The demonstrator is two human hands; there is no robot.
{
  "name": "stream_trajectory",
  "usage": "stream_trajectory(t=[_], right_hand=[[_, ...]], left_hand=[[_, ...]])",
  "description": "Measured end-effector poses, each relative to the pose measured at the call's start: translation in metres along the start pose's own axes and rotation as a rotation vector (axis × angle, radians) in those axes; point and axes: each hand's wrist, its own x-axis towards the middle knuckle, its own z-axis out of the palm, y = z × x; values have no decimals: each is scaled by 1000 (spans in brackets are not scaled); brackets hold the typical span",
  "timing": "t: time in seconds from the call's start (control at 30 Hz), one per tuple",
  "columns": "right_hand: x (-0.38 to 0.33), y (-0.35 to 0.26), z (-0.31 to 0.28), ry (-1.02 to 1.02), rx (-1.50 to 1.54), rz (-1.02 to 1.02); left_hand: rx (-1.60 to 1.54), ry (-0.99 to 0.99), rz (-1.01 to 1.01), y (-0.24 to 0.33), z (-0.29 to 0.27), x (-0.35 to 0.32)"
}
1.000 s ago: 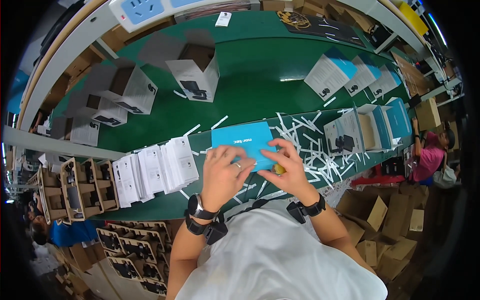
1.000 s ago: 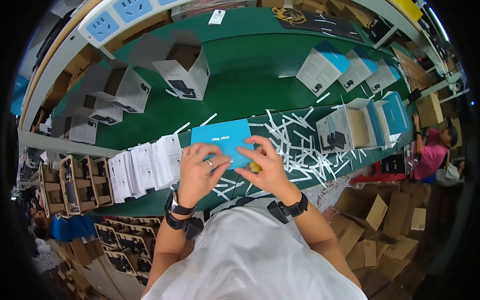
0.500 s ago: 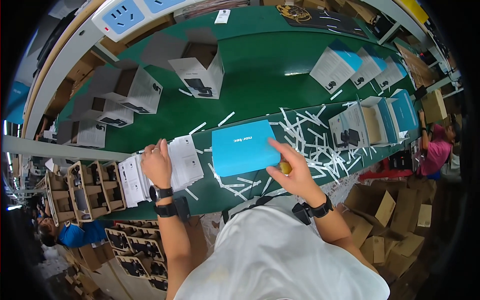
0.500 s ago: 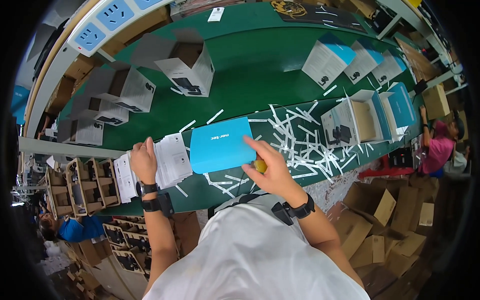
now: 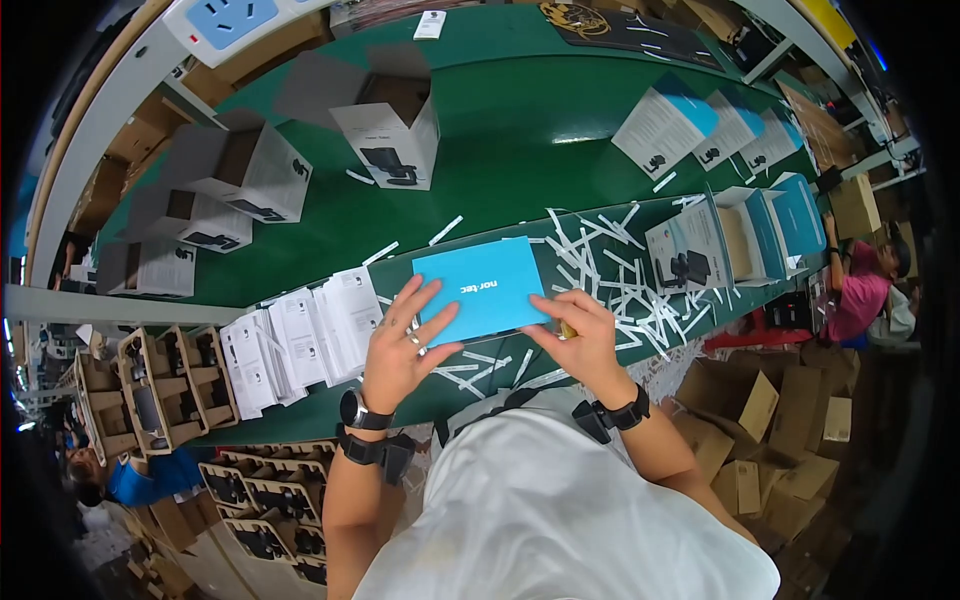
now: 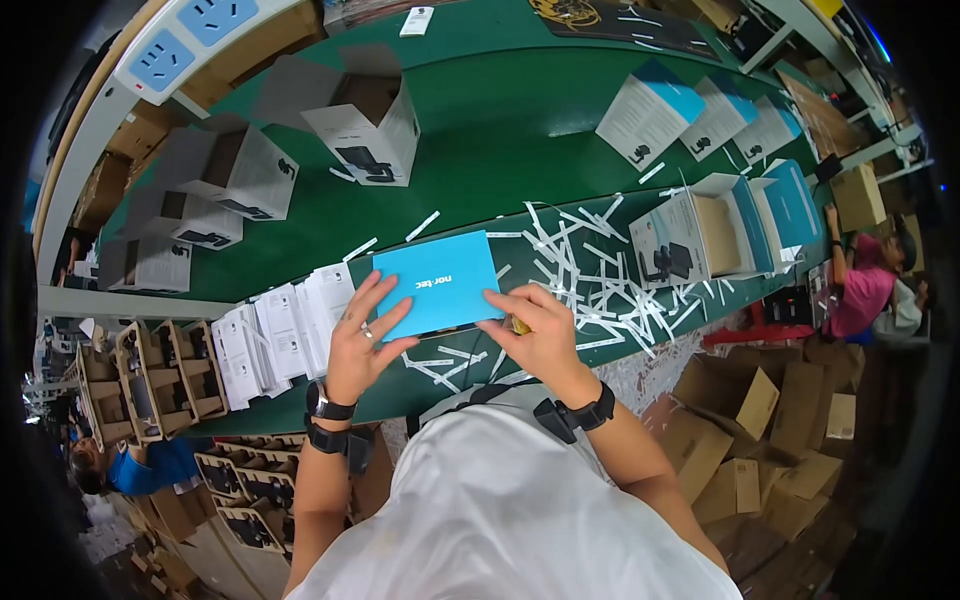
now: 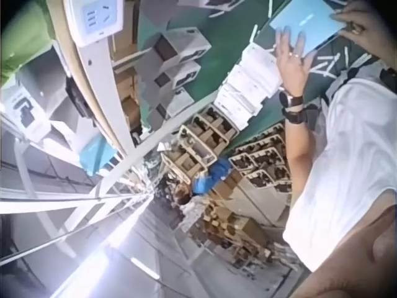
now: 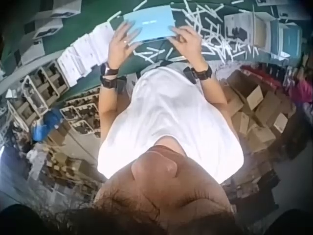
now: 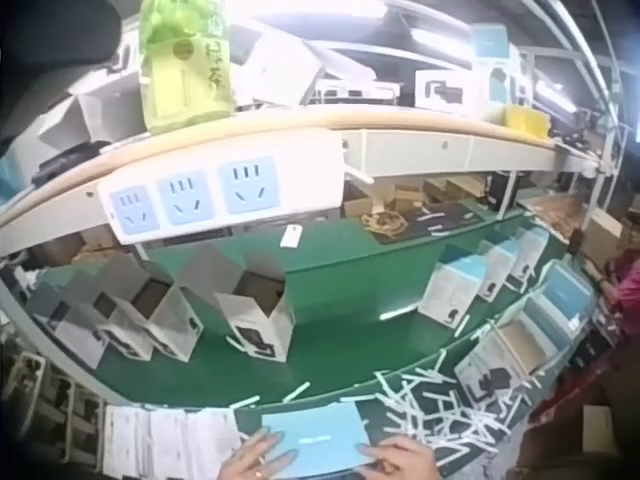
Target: The person places a manual into a white box, seals it with tape, and slides a blue sleeve over it, repeating the process for a second box.
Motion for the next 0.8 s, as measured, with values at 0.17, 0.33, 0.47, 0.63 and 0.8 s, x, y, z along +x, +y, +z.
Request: stream_trajectory(t=[0.17, 0.33, 0.47, 0.63, 0.8], right_hand=[[-2, 4, -2, -51, 43, 3], [-8, 16, -1, -75, -40, -113], [-9, 12, -4, -84, -227, -249], [-13, 17, 11, -101, -286, -405], [-15, 36, 15, -103, -263, -433]], left_hand=[[12, 4, 51, -11, 8, -6], [151, -58, 105, -16, 10, -13], [280, -64, 48, 0, 21, -25], [381, -202, 11, 39, 36, 3], [441, -166, 17, 38, 57, 10]])
